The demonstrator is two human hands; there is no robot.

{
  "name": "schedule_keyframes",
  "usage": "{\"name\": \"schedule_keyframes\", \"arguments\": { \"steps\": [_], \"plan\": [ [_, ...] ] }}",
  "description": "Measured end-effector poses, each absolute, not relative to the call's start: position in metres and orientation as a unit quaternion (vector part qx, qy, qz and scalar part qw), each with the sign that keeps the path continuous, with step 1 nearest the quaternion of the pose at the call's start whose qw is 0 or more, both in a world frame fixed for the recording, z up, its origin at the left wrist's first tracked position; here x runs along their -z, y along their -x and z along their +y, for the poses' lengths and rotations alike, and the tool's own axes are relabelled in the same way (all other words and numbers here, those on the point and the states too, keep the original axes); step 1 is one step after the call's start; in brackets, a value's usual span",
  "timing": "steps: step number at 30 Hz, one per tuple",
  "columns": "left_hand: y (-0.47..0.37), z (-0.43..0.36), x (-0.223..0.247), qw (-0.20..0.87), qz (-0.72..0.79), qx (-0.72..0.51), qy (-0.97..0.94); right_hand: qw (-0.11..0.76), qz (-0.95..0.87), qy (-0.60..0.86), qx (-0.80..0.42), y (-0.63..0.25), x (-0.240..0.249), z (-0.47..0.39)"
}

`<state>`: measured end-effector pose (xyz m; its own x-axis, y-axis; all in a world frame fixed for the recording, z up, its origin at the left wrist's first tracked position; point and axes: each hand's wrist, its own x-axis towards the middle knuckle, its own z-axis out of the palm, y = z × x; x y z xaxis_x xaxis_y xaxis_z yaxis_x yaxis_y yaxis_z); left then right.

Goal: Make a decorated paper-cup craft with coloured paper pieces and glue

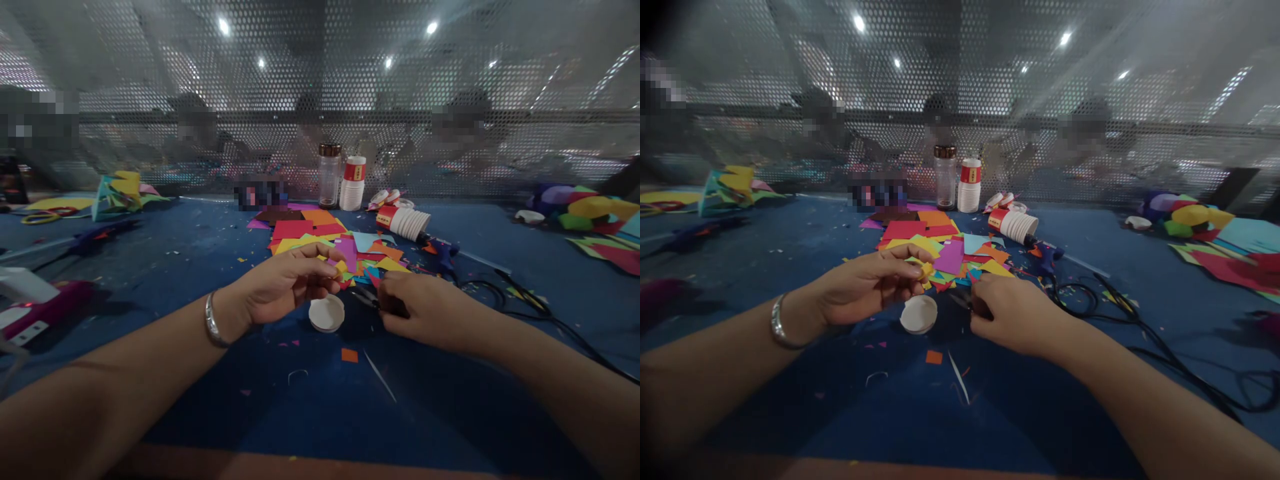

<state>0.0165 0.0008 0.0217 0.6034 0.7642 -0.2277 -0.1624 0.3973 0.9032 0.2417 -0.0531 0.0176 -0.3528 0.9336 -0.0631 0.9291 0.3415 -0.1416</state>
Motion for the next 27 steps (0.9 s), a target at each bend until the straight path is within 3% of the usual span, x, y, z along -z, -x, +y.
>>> {"name": "schedule_keyframes", "arguments": {
  "steps": [13,19,27],
  "plan": [
    [-0.013,0.003,-0.021,0.778,0.309,-0.277,-0.473,0.1,-0.796,0.589,-0.093,-0.242,-0.021,-0.048],
    [-0.01,0.006,-0.021,0.761,0.311,-0.284,-0.493,0.2,-0.745,0.595,-0.224,-0.246,-0.022,-0.047],
    [-0.008,0.012,-0.016,0.739,0.316,-0.283,-0.524,0.305,-0.765,0.543,-0.165,-0.241,-0.023,-0.057]
  ]
}}
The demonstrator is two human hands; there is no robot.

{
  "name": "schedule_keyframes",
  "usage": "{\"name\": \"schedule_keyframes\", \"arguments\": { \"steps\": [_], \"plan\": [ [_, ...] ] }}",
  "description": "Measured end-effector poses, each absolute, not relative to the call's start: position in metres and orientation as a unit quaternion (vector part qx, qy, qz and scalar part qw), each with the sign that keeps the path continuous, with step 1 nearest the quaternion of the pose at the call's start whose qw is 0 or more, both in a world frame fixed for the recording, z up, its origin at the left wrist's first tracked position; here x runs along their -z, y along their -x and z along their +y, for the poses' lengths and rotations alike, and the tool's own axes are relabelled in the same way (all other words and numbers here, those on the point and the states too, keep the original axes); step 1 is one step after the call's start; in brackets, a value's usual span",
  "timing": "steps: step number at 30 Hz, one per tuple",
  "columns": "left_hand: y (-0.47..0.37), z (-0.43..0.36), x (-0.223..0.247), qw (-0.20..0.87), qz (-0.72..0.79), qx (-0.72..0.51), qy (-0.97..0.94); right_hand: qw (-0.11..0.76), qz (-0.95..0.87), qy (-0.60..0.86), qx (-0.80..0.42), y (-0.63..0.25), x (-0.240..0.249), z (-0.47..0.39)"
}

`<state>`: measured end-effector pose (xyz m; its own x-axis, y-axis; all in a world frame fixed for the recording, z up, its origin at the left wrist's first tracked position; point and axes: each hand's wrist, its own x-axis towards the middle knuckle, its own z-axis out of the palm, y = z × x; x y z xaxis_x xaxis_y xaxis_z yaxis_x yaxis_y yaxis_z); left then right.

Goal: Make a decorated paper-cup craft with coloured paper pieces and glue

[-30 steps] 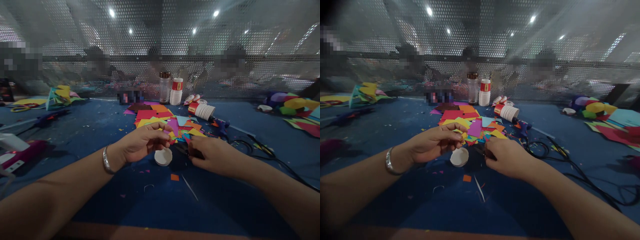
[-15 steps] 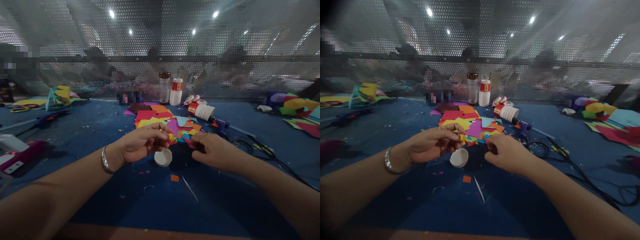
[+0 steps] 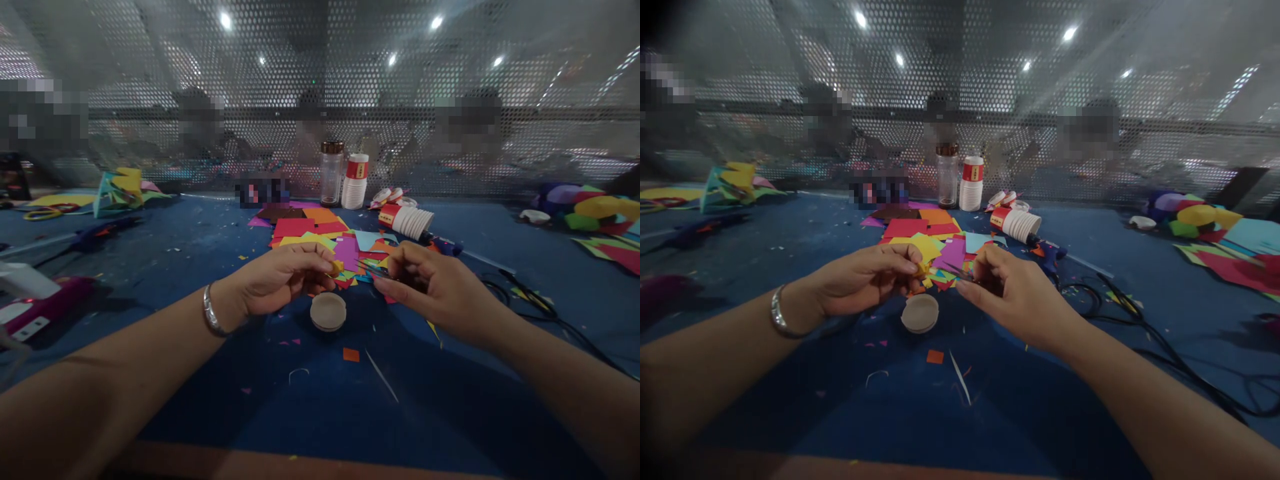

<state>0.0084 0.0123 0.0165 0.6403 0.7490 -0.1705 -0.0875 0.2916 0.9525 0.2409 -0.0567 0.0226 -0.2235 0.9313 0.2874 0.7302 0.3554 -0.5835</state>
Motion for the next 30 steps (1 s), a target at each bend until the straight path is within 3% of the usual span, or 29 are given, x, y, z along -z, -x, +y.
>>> {"name": "schedule_keyframes", "arguments": {
  "steps": [10,23,30],
  "plan": [
    [-0.011,0.012,-0.014,0.694,0.329,-0.293,-0.57,0.294,-0.783,0.532,-0.133,-0.235,-0.021,-0.064],
    [-0.012,0.006,-0.015,0.652,0.337,-0.274,-0.622,0.22,-0.844,0.488,-0.034,-0.237,-0.015,-0.063],
    [-0.016,0.001,-0.013,0.641,0.333,-0.282,-0.632,0.218,-0.847,0.481,-0.051,-0.233,-0.015,-0.065]
  ]
}}
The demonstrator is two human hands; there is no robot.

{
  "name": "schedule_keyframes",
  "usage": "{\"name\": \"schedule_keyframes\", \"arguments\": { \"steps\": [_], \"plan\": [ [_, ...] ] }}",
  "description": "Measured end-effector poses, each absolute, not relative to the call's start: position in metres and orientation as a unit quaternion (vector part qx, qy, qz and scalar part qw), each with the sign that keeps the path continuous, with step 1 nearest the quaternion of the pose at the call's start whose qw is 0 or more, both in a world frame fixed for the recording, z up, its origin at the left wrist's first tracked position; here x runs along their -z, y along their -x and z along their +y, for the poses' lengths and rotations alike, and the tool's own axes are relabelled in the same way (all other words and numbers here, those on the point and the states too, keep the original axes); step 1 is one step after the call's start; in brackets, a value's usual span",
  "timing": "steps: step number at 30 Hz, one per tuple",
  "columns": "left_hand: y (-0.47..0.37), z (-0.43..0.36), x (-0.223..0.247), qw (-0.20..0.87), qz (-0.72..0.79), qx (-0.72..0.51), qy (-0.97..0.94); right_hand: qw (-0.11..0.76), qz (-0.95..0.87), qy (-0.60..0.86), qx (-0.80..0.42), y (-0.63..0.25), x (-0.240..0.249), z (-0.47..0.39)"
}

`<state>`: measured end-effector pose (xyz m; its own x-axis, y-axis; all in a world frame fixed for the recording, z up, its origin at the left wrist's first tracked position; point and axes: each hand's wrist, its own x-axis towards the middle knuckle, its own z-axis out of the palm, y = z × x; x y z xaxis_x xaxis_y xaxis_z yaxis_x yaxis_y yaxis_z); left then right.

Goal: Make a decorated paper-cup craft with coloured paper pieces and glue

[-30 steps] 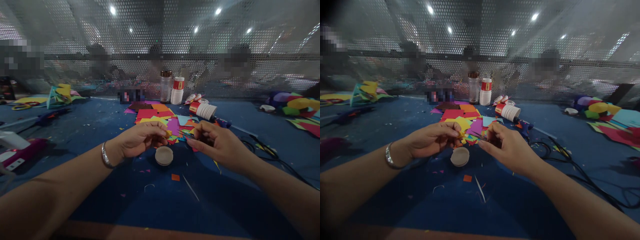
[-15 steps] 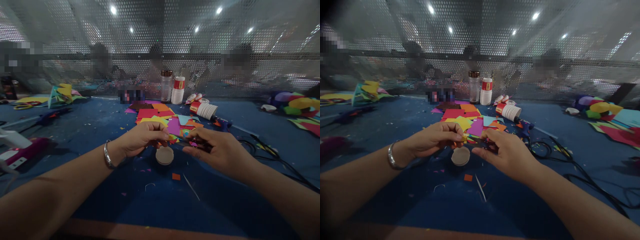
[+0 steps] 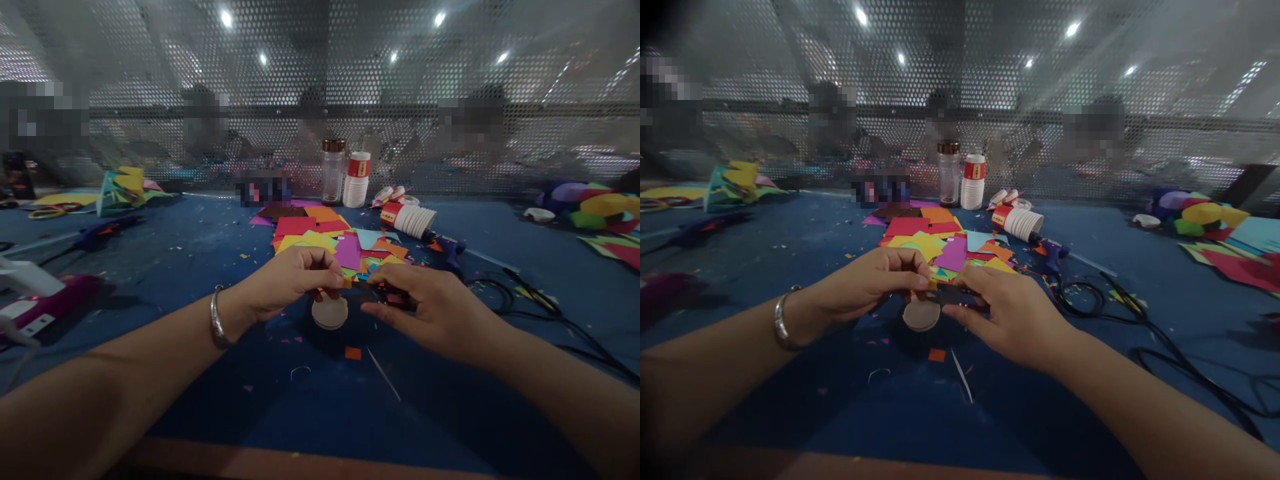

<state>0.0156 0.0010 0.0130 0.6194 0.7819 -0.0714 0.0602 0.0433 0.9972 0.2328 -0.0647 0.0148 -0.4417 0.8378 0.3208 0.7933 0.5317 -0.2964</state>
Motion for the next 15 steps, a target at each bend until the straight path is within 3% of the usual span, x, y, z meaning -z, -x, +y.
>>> {"name": "schedule_keyframes", "arguments": {
  "steps": [15],
  "plan": [
    [-0.0173,-0.0028,-0.016,0.629,0.361,-0.259,-0.638,0.207,-0.847,0.481,-0.094,-0.231,-0.0146,-0.0653]
  ]
}}
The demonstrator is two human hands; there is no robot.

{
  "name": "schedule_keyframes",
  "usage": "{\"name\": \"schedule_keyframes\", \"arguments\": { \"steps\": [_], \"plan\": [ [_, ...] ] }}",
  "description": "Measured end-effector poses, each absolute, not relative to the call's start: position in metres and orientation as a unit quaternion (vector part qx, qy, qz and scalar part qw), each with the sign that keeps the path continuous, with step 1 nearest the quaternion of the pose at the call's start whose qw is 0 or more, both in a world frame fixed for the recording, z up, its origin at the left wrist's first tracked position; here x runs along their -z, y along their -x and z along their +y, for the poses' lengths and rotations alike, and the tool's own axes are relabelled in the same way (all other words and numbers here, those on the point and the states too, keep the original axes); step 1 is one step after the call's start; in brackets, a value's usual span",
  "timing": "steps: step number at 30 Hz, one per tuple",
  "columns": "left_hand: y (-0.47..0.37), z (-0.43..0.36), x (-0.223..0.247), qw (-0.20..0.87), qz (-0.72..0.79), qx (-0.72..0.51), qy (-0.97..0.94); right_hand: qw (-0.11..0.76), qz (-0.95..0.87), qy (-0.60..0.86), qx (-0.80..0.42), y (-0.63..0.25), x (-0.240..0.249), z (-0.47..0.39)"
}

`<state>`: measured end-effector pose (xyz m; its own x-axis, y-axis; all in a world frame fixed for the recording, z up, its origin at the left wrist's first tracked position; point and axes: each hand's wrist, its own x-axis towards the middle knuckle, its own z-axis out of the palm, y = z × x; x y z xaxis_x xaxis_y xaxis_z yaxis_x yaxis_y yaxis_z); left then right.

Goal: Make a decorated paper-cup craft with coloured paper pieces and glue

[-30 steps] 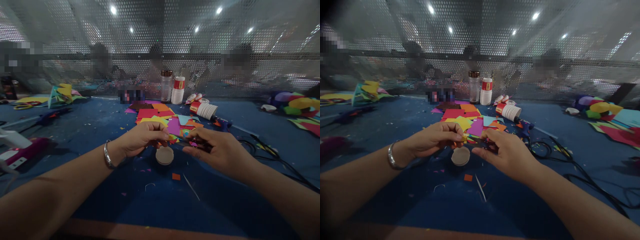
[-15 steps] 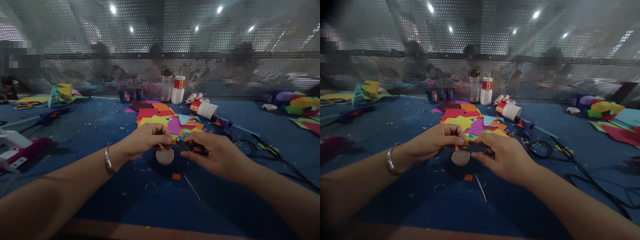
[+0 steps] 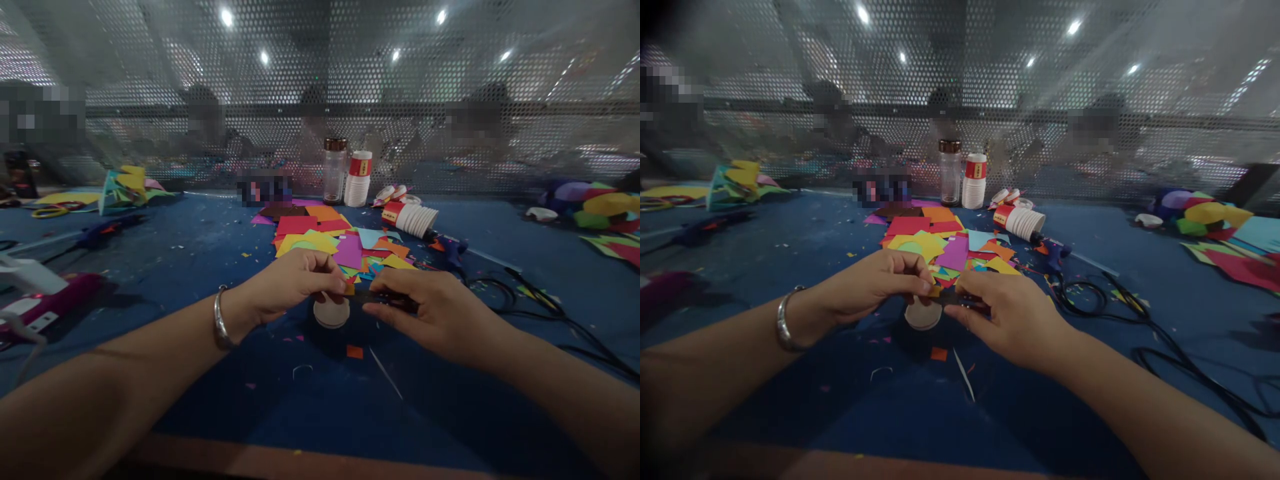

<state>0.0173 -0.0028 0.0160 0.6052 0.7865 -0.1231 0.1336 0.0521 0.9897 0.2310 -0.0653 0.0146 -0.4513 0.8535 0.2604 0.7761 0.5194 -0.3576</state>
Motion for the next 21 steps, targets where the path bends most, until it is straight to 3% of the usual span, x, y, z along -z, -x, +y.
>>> {"name": "schedule_keyframes", "arguments": {
  "steps": [21],
  "plan": [
    [-0.0187,-0.0032,-0.0124,0.642,0.351,-0.269,-0.626,0.217,-0.844,0.477,-0.112,-0.2286,-0.0127,-0.0637]
  ]
}}
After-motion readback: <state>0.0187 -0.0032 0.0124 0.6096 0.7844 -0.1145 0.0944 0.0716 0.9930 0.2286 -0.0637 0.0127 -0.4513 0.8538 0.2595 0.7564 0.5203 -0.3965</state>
